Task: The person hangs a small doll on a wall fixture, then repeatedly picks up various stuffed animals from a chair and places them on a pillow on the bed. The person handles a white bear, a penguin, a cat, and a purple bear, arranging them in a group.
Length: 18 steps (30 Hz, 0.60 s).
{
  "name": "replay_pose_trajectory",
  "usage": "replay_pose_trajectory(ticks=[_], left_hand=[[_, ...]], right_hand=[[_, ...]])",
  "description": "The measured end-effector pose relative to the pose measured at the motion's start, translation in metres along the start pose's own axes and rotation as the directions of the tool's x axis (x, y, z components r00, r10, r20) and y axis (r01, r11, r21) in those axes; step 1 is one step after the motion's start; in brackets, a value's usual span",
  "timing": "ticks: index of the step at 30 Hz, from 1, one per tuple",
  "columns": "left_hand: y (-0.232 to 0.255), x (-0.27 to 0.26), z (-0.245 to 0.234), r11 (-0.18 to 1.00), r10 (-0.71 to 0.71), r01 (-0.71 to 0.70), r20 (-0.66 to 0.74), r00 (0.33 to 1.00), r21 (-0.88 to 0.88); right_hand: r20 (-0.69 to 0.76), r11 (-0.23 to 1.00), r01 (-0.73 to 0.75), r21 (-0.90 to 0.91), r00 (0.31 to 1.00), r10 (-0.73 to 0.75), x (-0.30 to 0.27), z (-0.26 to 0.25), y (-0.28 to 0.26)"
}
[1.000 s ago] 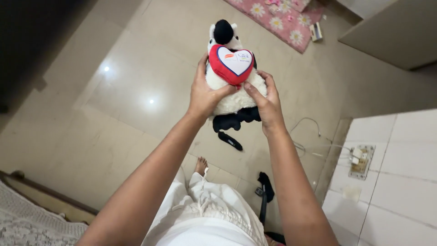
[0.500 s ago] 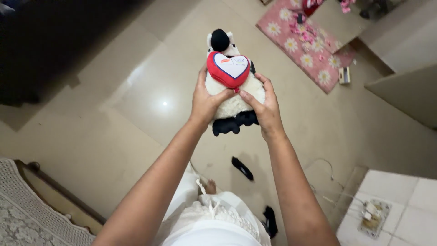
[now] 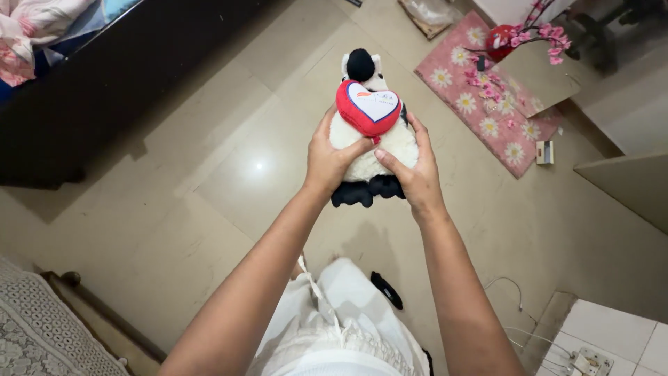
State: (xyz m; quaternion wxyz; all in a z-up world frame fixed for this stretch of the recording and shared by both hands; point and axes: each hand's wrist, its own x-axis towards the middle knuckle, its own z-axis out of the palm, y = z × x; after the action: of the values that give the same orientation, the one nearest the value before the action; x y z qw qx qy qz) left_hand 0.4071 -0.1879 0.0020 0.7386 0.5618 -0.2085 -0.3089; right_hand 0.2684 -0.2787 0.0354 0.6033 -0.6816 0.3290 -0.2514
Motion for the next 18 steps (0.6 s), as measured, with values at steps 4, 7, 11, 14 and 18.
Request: replay_pose_trajectory(ticks=[4,7,11,14,18], left_hand=[[0.000,0.027,-0.007,1.000,-0.020,0.020,-0.031,0.999,0.018],[0.001,0.053,-0.007,1.000,0.018,-0.018,-0.029,0.999,-0.003],[0.004,0.102,-0.006,1.000,0.024,-0.023,-0.045,0.999,0.016],[0.009,0.139,-0.007,0.998,0.033,-0.030,-0.051,0.998,0.049],[0.015,0.196,-0.007,0.997,0.046,-0.043,-0.042,0.998,0.069]], right_hand=[[0.037,1.000,-0.013,0.019,0.999,0.012,0.031,0.010,-0.002],[0.044,1.000,-0.013,0.025,0.999,0.012,0.059,0.013,-0.005],[0.061,0.998,0.004,0.059,0.998,-0.008,0.116,0.018,-0.010],[0.141,0.991,0.043,0.130,0.988,-0.062,0.156,0.015,-0.018],[0.160,0.992,-0.012,0.125,0.987,-0.008,0.214,0.019,-0.026]])
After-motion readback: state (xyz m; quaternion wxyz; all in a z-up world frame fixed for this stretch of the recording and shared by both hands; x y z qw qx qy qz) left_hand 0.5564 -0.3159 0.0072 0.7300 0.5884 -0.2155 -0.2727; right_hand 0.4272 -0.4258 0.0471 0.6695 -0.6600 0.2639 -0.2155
